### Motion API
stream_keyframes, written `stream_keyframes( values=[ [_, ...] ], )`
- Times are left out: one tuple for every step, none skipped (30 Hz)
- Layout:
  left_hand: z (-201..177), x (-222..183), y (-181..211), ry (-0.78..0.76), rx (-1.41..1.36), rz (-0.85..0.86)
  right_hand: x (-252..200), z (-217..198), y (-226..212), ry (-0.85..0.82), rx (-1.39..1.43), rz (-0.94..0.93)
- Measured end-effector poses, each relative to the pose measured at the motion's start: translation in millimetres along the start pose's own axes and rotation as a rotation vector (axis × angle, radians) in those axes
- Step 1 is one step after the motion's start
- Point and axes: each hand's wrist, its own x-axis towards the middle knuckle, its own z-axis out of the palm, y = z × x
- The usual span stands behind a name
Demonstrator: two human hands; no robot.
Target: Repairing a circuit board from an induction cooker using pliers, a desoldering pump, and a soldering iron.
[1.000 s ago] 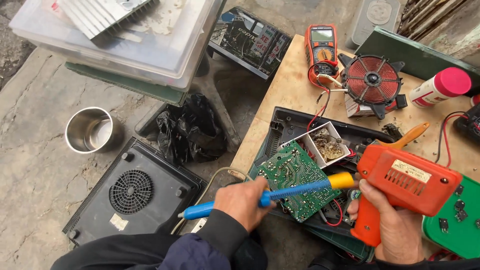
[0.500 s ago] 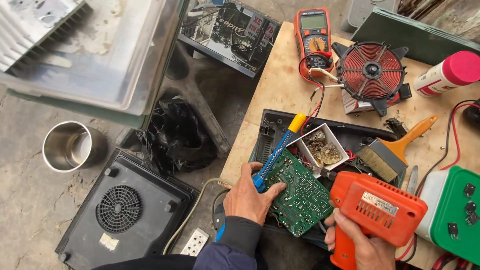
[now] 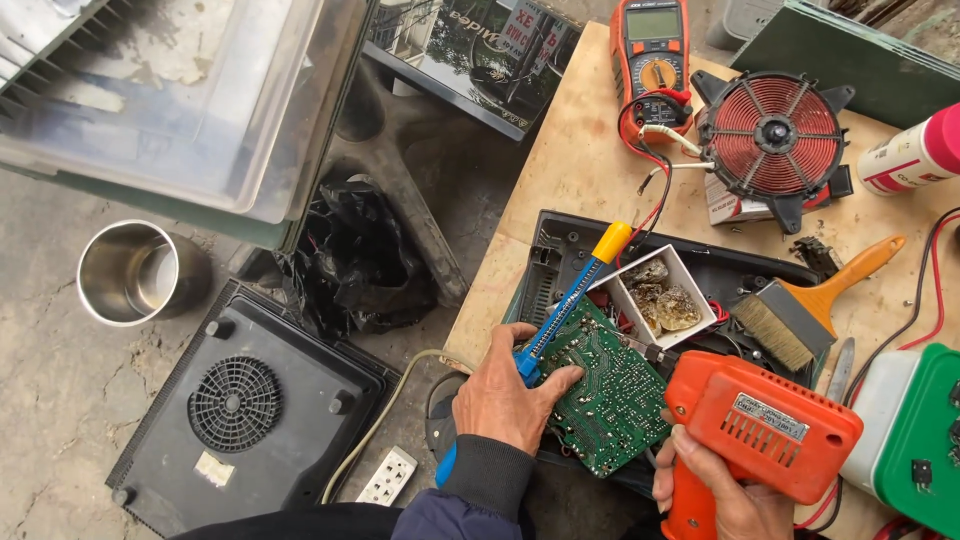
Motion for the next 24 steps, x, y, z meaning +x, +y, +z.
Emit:
stream_keyframes(
  values=[
    [-1.4,-0.4,0.7,0.001,-0.003,-0.003,-2.4,2.3,-1.8,-0.002,-0.003,0.0],
    [-2.8,-0.8,1.4,-0.007,0.003,0.006,-4.9,4.6,-3.5,0.008,-0.007,-0.019],
    [-4.0,-1.1,2.2,-0.016,0.008,0.015,-7.3,6.6,-5.2,0.018,-0.01,-0.037],
    [-3.1,-1.1,1.1,-0.015,0.006,0.012,-6.1,6.3,-3.3,0.017,-0.013,-0.038],
    [-2.2,-0.9,0.1,-0.003,0.002,0.029,-4.9,6.0,-1.6,0.013,0.004,-0.064],
    [-1.3,-0.8,-0.8,0.009,-0.001,0.046,-3.6,5.6,0.1,0.009,0.021,-0.09],
    [0.1,-0.5,-1.9,0.009,-0.003,0.045,-3.7,5.6,0.4,0.008,0.019,-0.09],
    [1.7,-0.2,-2.9,0.016,0.005,0.057,-3.7,5.4,0.7,-0.007,0.025,-0.09],
    [3.3,0.0,-3.9,0.022,0.012,0.07,-3.7,5.2,1.0,-0.023,0.031,-0.09],
    [4.6,0.2,-4.9,0.023,0.011,0.069,-3.3,4.7,2.2,-0.023,0.029,-0.09],
    [5.8,0.4,-6.0,0.026,-0.002,0.071,-3.0,4.3,3.5,-0.034,0.03,-0.092],
    [7.0,0.6,-6.9,0.03,-0.014,0.072,-2.8,3.8,4.7,-0.046,0.032,-0.093],
    [7.7,0.9,-7.7,0.031,-0.015,0.072,-2.6,4.3,4.4,-0.046,0.031,-0.094],
    [8.3,1.2,-8.5,0.029,-0.013,0.081,-2.5,4.8,4.1,-0.045,0.028,-0.09],
    [9.0,1.2,-9.7,0.026,-0.011,0.09,-2.5,5.2,4.2,-0.044,0.024,-0.084],
    [9.2,1.3,-9.6,0.027,-0.012,0.089,-0.7,4.3,5.3,-0.044,0.023,-0.085],
    [9.3,1.2,-9.6,0.03,-0.012,0.089,1.0,3.3,6.6,-0.035,0.014,-0.075],
    [9.6,1.1,-9.5,0.032,-0.012,0.089,2.8,2.2,7.8,-0.026,0.005,-0.065],
    [10.1,1.2,-9.8,0.032,-0.013,0.089,1.3,3.7,5.5,-0.026,0.005,-0.066],
    [10.5,1.3,-10.1,0.03,-0.02,0.089,-0.1,5.3,3.2,-0.007,0.004,-0.045],
    [10.8,1.4,-10.4,0.027,-0.027,0.088,-1.7,7.0,0.9,0.011,0.005,-0.025],
    [10.6,1.3,-10.1,0.027,-0.027,0.088,-0.4,5.5,2.5,0.011,0.005,-0.025],
    [10.3,1.3,-9.9,0.027,-0.02,0.085,1.0,4.3,4.1,-0.018,0.004,-0.052],
    [10.0,1.3,-9.7,0.028,-0.013,0.083,2.5,2.9,5.7,-0.047,0.003,-0.079]
  ],
)
